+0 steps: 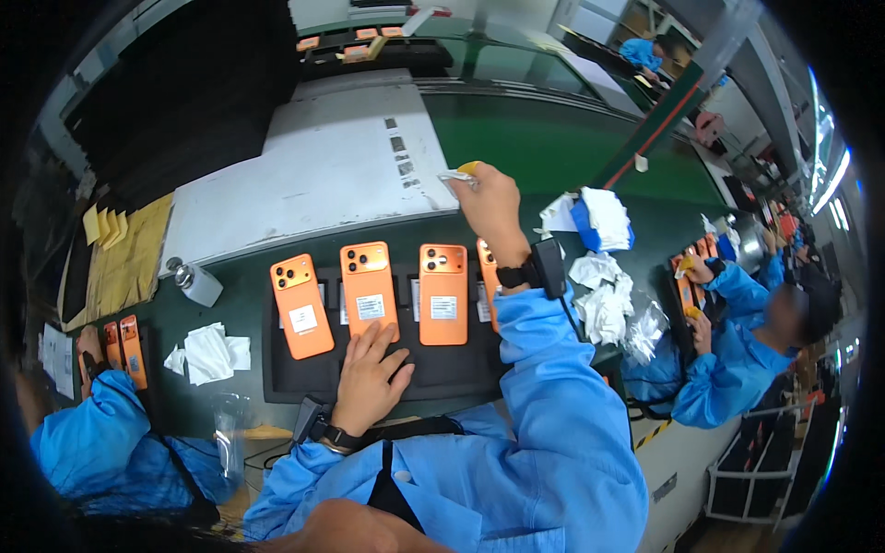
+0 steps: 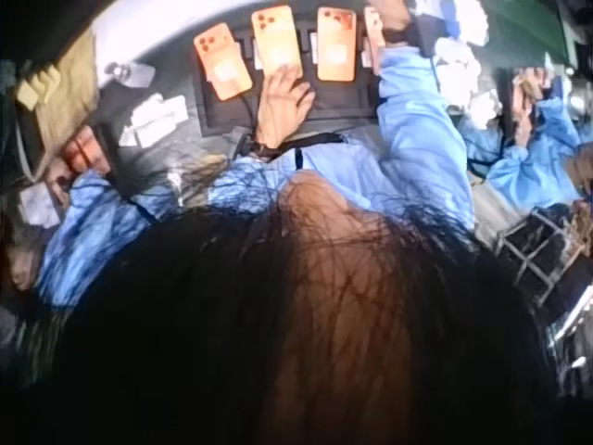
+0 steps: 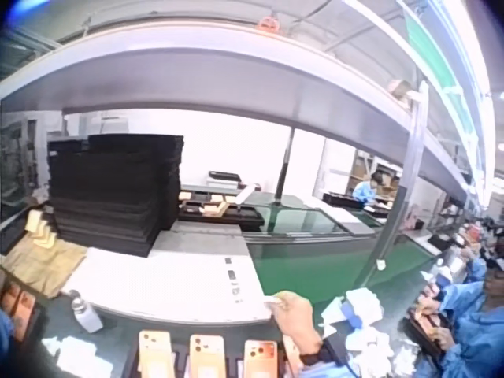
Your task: Cleaning and preparing smartphone backs and screens at a factory finishing workstation.
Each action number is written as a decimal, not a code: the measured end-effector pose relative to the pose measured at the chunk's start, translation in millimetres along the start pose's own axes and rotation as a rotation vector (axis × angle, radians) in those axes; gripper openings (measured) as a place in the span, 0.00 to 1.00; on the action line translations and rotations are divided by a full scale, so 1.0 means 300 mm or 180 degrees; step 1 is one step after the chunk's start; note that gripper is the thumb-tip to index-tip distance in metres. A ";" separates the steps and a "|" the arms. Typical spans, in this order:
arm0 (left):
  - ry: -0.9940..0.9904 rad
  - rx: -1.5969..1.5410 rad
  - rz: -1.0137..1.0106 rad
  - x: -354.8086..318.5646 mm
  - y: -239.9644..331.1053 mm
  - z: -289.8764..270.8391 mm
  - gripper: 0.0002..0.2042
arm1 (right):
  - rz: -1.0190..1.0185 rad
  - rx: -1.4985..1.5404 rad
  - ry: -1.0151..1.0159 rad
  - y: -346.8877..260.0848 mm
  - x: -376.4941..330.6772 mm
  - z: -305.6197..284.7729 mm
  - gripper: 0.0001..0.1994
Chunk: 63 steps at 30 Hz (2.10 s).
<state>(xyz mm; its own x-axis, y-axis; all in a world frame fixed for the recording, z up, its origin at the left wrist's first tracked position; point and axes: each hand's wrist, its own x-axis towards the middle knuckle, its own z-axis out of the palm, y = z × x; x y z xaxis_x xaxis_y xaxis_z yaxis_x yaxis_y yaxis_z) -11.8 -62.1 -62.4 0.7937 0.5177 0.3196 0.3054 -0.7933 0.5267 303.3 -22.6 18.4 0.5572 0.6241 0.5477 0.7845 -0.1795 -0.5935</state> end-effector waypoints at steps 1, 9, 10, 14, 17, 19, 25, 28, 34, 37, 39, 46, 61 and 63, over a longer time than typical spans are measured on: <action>-0.0022 0.0014 -0.0009 0.000 0.003 0.000 0.13 | 0.0007 -0.0047 0.0015 0.040 -0.011 -0.053 0.13; 0.0032 0.0197 0.0074 0.005 0.014 0.015 0.15 | 0.0415 -0.0312 -0.0181 0.242 -0.225 -0.347 0.12; 0.0017 0.0213 0.0090 0.015 0.027 0.022 0.15 | 0.0433 -0.0300 -0.0164 0.245 -0.241 -0.353 0.12; -0.0224 0.0001 0.0844 0.129 0.163 0.066 0.24 | -0.0340 -0.0354 -0.0227 0.201 -0.271 -0.310 0.09; -0.0458 0.0001 0.1152 0.225 0.264 0.157 0.26 | -0.0976 -0.0921 -0.0349 0.192 -0.275 -0.221 0.07; -0.0695 0.0139 0.1310 0.274 0.283 0.231 0.29 | -0.1302 -0.1099 -0.0759 0.220 -0.267 -0.166 0.06; -0.0971 0.0212 0.1228 0.288 0.252 0.306 0.33 | -0.1179 -0.1317 -0.0875 0.287 -0.289 -0.208 0.06; -0.1001 0.0240 0.1208 0.289 0.254 0.296 0.32 | -0.0900 -0.1274 -0.0935 0.309 -0.349 -0.249 0.06; -0.1023 0.0224 0.1143 0.302 0.258 0.310 0.32 | -0.1301 -0.0789 -0.0579 0.282 -0.336 -0.143 0.08; -0.1022 0.0202 0.1145 0.296 0.255 0.297 0.33 | -0.1135 -0.1063 -0.0332 0.303 -0.248 -0.123 0.05; -0.0985 0.0238 0.1141 0.295 0.253 0.288 0.33 | -0.0747 -0.0856 -0.0053 0.352 -0.245 -0.149 0.05; -0.1169 0.0176 0.1137 0.304 0.273 0.295 0.32 | -0.1373 -0.0891 -0.0633 0.270 -0.322 -0.145 0.07; -0.1086 0.0091 0.1051 0.306 0.254 0.275 0.31 | -0.0551 -0.0751 -0.0210 0.355 -0.262 -0.128 0.09; -0.1121 0.0038 0.1080 0.318 0.246 0.280 0.31 | -0.0742 -0.1110 -0.0312 0.399 -0.359 -0.130 0.09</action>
<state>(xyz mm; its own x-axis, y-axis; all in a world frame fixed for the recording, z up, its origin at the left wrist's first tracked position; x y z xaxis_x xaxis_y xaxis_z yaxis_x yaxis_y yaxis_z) 130.7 -98.2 -59.2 0.9786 0.0910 0.1847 0.0030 -0.9032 0.4292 347.9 -140.8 -88.7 0.3390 0.7446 0.5751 0.9407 -0.2610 -0.2166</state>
